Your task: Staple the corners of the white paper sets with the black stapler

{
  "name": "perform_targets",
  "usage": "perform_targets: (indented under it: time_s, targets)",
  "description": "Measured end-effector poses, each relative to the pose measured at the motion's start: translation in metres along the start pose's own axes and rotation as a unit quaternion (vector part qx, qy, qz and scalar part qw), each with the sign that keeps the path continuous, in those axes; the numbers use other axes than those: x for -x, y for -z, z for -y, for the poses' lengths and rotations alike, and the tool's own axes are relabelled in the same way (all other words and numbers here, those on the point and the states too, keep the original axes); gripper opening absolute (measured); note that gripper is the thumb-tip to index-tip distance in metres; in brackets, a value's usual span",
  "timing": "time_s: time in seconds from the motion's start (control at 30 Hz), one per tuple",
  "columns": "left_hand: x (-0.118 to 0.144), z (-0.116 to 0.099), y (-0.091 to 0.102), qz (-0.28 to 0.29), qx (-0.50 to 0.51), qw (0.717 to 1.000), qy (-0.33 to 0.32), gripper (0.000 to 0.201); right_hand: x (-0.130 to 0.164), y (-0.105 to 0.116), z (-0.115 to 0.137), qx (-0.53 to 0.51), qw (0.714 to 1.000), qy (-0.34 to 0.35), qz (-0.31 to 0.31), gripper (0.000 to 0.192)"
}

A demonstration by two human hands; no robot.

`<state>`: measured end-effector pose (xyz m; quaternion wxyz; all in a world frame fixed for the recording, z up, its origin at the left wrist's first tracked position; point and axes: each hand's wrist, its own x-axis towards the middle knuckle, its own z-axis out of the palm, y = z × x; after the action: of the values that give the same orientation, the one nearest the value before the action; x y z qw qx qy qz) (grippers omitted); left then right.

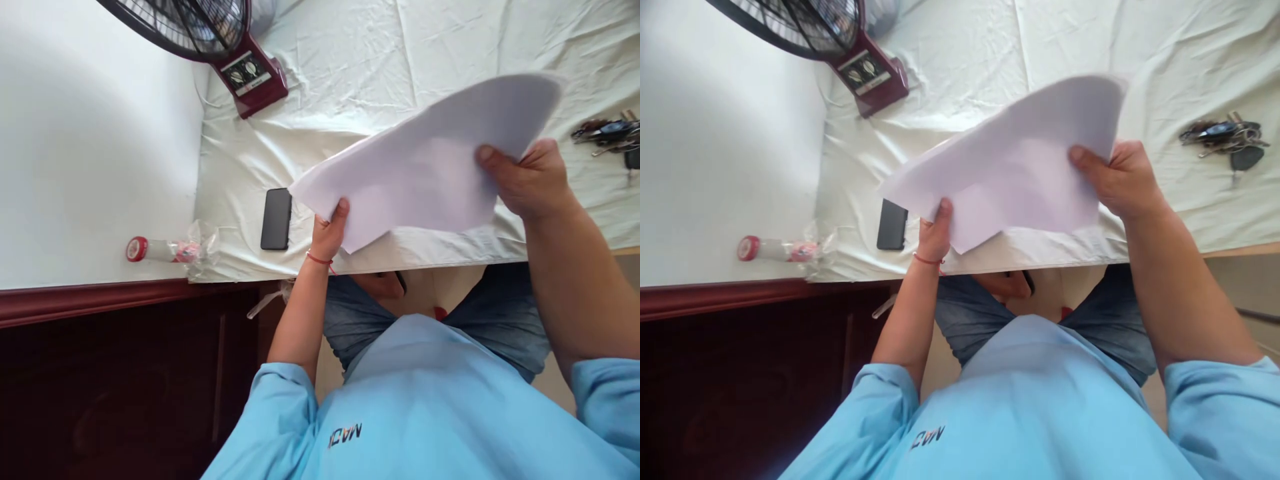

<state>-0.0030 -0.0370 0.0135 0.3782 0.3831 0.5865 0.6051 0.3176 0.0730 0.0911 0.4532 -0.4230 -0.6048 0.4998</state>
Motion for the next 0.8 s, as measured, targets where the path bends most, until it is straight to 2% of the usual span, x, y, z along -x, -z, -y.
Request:
perform_targets:
  time_s: [0.1, 0.17, 0.23, 0.3, 0.43, 0.57, 0.63, 0.7, 0.8]
  targets:
    - [0.009, -0.002, 0.001, 0.049, 0.03, 0.995, 0.08, 0.067, 0.003, 0.012, -0.004, 0.007, 0.992, -0.129, 0.009, 0.05]
    - [0.011, -0.001, 0.004, 0.071, 0.04, 0.991, 0.105, 0.063, 0.006, 0.021, -0.012, 0.014, 0.975, -0.22, 0.017, 0.056]
    - [0.011, 0.004, 0.006, 0.061, 0.049, 0.992, 0.101, 0.061, 0.009, 0.029, -0.022, 0.032, 0.958, -0.281, 0.038, 0.056]
    - [0.009, 0.01, 0.006, 0.034, 0.054, 0.994, 0.084, 0.06, 0.012, 0.033, -0.032, 0.05, 0.948, -0.309, 0.056, 0.053]
    - [0.002, 0.015, 0.004, 0.026, 0.019, 0.999, 0.009, 0.059, 0.019, 0.035, -0.044, 0.067, 0.942, -0.321, 0.078, 0.049]
    - [-0.006, 0.011, 0.006, 0.038, -0.114, 0.989, -0.09, 0.036, 0.022, 0.037, -0.052, 0.088, 0.942, -0.308, 0.103, 0.051]
    - [-0.009, 0.009, 0.007, 0.052, -0.192, 0.975, -0.097, 0.029, 0.023, 0.038, -0.057, 0.105, 0.948, -0.283, 0.101, 0.051]
    - [-0.01, 0.008, 0.007, 0.057, -0.251, 0.963, -0.078, 0.027, 0.024, 0.038, -0.063, 0.129, 0.959, -0.24, 0.08, 0.05]
    - [-0.007, 0.007, 0.006, 0.033, -0.3, 0.952, -0.056, 0.024, 0.027, 0.035, -0.067, 0.18, 0.969, -0.163, 0.04, 0.045]
